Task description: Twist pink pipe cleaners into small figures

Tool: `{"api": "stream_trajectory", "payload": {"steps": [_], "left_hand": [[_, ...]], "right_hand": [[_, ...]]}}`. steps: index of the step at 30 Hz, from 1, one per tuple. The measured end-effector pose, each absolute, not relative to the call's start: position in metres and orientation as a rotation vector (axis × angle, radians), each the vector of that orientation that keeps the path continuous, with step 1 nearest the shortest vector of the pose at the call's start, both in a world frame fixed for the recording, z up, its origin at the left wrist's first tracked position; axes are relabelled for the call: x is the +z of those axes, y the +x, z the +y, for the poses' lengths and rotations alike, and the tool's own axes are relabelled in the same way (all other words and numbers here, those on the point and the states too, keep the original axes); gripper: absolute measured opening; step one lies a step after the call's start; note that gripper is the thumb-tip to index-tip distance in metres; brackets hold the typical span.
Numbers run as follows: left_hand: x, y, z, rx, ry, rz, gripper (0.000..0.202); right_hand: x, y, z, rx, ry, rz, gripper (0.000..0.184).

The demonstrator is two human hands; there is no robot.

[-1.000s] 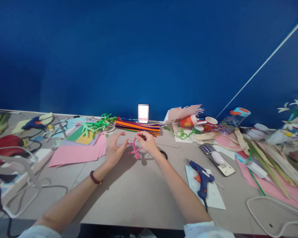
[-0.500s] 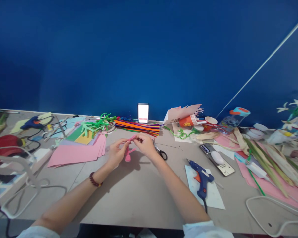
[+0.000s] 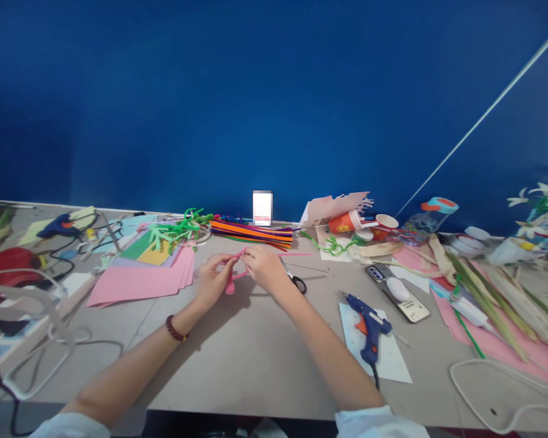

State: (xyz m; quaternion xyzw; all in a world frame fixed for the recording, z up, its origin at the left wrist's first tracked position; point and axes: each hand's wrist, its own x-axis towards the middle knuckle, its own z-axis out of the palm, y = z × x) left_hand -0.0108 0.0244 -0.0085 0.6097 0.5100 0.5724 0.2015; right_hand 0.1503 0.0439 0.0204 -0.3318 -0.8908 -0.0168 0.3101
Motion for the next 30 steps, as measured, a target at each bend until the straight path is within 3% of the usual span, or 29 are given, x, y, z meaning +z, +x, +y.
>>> {"api": "stream_trajectory", "payload": {"steps": [7, 14, 22, 30], "left_hand": [[-0.012, -0.02, 0.032, 1.489, 2.018, 1.482, 0.011], [-0.014, -0.02, 0.034, 1.47, 2.187, 1.463, 0.014], [-0.012, -0.02, 0.031, 1.413, 1.951, 1.563, 0.018], [-0.019, -0.017, 0.038, 1.327, 1.71, 1.271, 0.021]], "right_hand": [[0.018, 0.15, 0.045, -0.234, -0.873, -2.416, 0.024], [0.017, 0.151, 0.048, -0.197, -0.905, -2.399, 0.024], [0.021, 0.151, 0.045, -0.088, -0.934, -2.41, 0.024], [0.021, 0.156, 0.047, -0.106, -0.972, -2.434, 0.019]]}}
